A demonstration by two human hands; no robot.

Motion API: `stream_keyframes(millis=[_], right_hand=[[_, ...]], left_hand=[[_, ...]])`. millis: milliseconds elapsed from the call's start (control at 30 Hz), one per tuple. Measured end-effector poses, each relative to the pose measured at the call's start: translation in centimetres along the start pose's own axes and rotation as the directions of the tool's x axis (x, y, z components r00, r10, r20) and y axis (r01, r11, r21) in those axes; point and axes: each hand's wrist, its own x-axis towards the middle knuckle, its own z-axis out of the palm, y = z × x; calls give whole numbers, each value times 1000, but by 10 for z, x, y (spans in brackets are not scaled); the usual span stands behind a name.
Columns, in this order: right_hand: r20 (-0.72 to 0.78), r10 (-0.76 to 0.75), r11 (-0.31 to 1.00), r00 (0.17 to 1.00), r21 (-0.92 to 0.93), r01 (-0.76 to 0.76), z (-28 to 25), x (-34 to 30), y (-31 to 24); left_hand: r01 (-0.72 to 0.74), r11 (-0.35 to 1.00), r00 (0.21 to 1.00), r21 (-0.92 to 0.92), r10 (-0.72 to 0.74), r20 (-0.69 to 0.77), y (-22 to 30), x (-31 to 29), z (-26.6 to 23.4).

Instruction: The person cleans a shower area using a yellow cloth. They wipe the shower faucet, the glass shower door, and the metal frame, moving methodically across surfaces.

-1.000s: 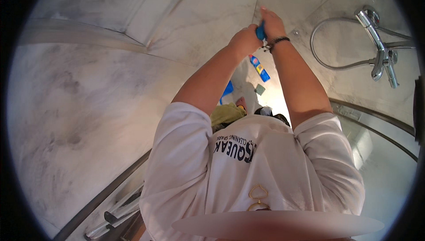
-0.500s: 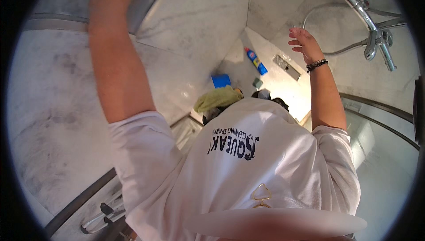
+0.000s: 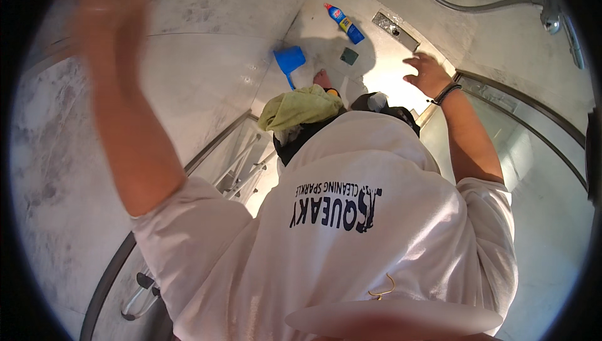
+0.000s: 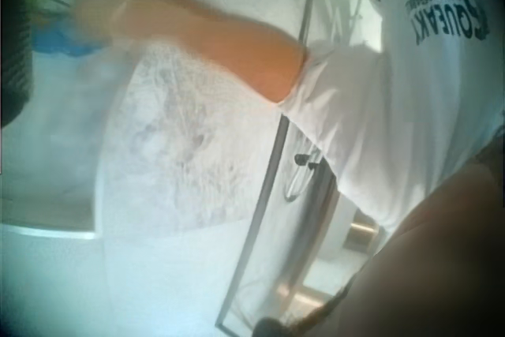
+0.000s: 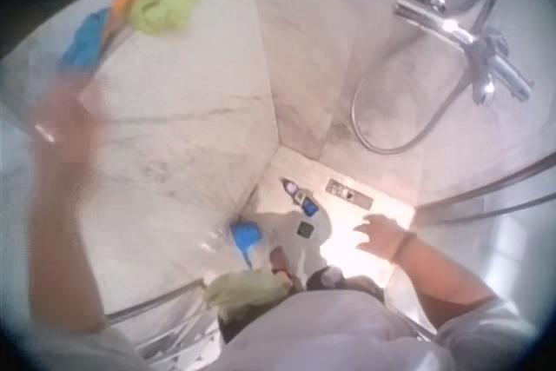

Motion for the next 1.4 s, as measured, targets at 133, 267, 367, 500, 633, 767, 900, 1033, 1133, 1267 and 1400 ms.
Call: stream_keyframes(millis=[133,267,367,500,633,767,900,1033,1133,1267,1400], right_hand=[[-57,291,918,955,-265,-296,34,-12,21],[-62,155,988,986,-5,-155,46,-41,74],[-176,164,986,971,21,-163,41,-66,92],[-328,106,973,939,228,-30,16,-88,67],[-466,-22,895,884,386,225,-18,-119,27],[-495,-166,481,853,715,508,-52,-149,-22],[-591,-243,48,769,785,618,-61,-154,-53],[-589,-176,260,788,745,615,-67,-163,-31],[-769,-161,234,618,579,781,-61,-156,-34],[-868,-365,444,337,156,883,-66,-161,-26],[-801,-546,556,246,-126,822,-98,-196,-5]], left_hand=[[-406,834,398,-374,530,749,54,-136,75],[-403,863,179,-306,402,898,80,-207,101],[-382,810,174,-446,537,826,77,-199,88],[-3,785,192,-619,608,770,63,-149,40],[353,590,424,-726,590,687,76,-105,-36],[-30,310,692,-950,692,204,123,-82,-93],[-461,72,555,-884,801,-225,186,-93,-90],[-139,-36,671,-990,731,-121,218,-83,-87],[-118,-206,514,-971,824,-237,242,-83,-92],[-66,-272,-16,-960,962,-272,266,-85,-85],[-160,-326,-5,-932,944,-330,250,-42,-56]])
